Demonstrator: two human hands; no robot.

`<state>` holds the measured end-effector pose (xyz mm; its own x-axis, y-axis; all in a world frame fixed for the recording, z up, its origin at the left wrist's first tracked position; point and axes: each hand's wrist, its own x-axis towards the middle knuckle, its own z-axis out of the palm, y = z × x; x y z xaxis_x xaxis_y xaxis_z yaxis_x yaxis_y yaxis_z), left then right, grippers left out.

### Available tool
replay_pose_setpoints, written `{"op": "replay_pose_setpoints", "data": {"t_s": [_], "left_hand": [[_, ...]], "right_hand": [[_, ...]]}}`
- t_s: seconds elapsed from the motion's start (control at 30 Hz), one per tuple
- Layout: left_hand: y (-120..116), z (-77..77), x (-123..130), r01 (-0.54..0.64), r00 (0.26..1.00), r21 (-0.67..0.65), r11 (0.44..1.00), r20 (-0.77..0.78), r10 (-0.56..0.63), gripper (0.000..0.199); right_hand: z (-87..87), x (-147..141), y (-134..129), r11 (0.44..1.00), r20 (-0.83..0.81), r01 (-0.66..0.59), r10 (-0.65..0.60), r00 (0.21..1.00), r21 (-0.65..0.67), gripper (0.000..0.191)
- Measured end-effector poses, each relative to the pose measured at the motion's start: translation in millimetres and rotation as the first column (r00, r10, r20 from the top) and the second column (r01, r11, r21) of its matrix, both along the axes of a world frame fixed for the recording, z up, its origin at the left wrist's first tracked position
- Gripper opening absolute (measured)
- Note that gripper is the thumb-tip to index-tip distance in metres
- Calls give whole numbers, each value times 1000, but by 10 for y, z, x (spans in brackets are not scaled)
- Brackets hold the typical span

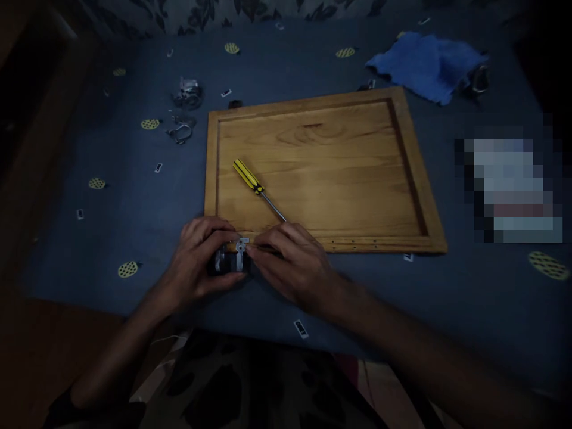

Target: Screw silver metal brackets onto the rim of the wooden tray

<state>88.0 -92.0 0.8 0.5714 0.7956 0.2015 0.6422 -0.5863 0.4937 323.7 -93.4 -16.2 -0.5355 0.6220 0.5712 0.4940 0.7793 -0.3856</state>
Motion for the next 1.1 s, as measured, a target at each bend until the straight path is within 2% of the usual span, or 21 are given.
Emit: {"op": "replay_pose_setpoints", "data": {"t_s": [0.37,0.63,0.9,1.1], "left_hand": [[16,15,-10,12,1000,3,1000,4,-12,40],[12,-13,-11,1,1000,4,1000,24,-1,39],[4,2,-6,-13,1000,-19,1000,19,13,38],[9,4,-7,-5,1000,-21,1000,13,6,38]], "right_hand": [[8,-16,1,999,-11,11,-10,1000,31,17],[1,2,-10,1000,16,-1,1,1000,-15,17],[-14,-15,15,999,-5,-1,1,1000,53,14],[-30,-8,15,999,15,4,-4,1000,41,18]]}}
